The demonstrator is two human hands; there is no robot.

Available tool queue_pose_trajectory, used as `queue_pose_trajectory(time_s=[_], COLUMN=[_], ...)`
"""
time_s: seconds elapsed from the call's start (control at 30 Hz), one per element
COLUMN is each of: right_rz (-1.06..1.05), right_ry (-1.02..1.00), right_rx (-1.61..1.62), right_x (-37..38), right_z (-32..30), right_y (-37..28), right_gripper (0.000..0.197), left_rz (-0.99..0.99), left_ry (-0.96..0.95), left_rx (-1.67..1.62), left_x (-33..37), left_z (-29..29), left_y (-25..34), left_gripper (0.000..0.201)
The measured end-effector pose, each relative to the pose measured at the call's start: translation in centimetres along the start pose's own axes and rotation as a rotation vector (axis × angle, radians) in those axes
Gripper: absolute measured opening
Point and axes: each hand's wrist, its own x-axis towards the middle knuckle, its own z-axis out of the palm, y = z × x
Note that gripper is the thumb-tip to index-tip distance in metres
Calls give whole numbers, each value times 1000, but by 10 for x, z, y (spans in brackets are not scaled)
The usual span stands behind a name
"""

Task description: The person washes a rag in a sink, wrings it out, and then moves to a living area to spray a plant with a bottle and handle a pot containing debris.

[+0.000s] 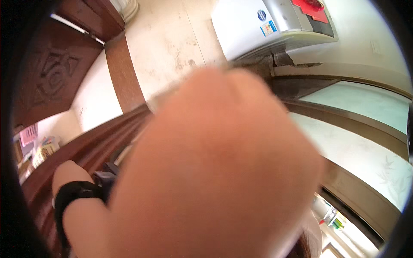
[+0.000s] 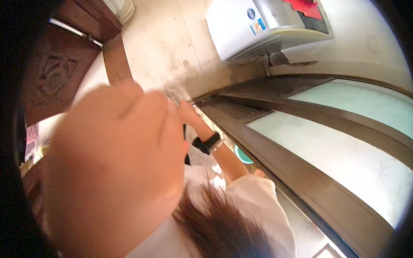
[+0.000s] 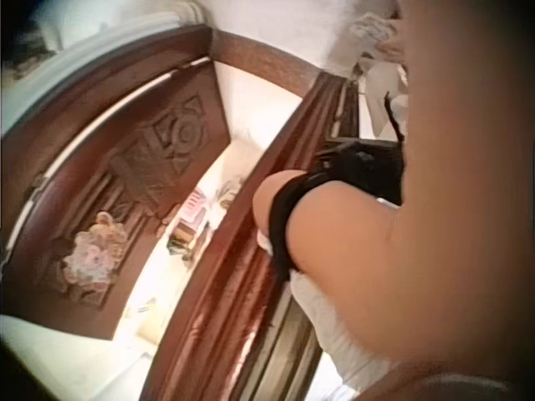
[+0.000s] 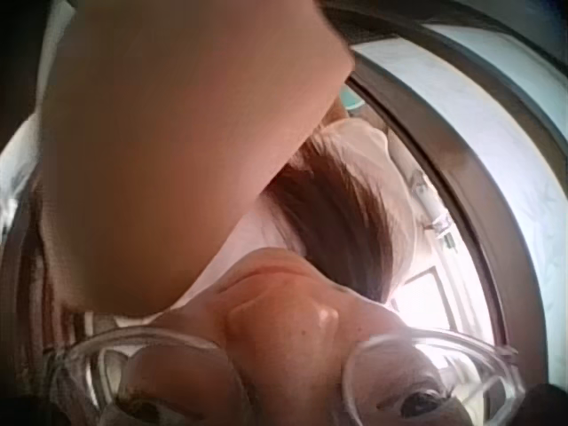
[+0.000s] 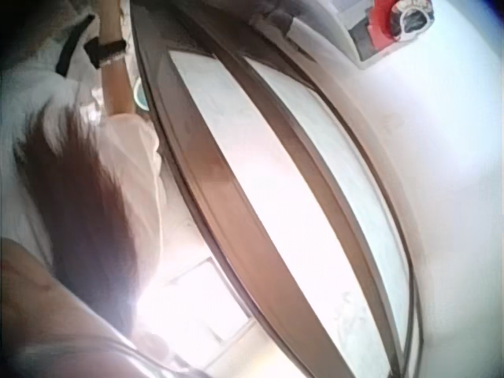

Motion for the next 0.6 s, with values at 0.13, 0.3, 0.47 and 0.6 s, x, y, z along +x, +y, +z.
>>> queue_pose_trajectory(time_s=[0.13, 0.3, 0.47, 0.6], right_rz=[20, -73, -35, 80], right_ry=[154, 308, 395, 396], right_rx=[165, 182, 264, 350], right_x=[-1, 22, -2, 3], right_z=[-6, -7, -35, -54], right_y=[-8, 34, -36, -48], right_gripper=[58, 55, 53, 51], left_rz=[73, 213, 13, -89], left_ry=[-158, -260, -274, -273], left_rx=[-46, -100, -317, -420], left_x=[6, 48, 86, 107], left_z=[7, 71, 157, 176], left_y=[-19, -57, -97, -115], left_gripper=[9, 11, 25, 35])
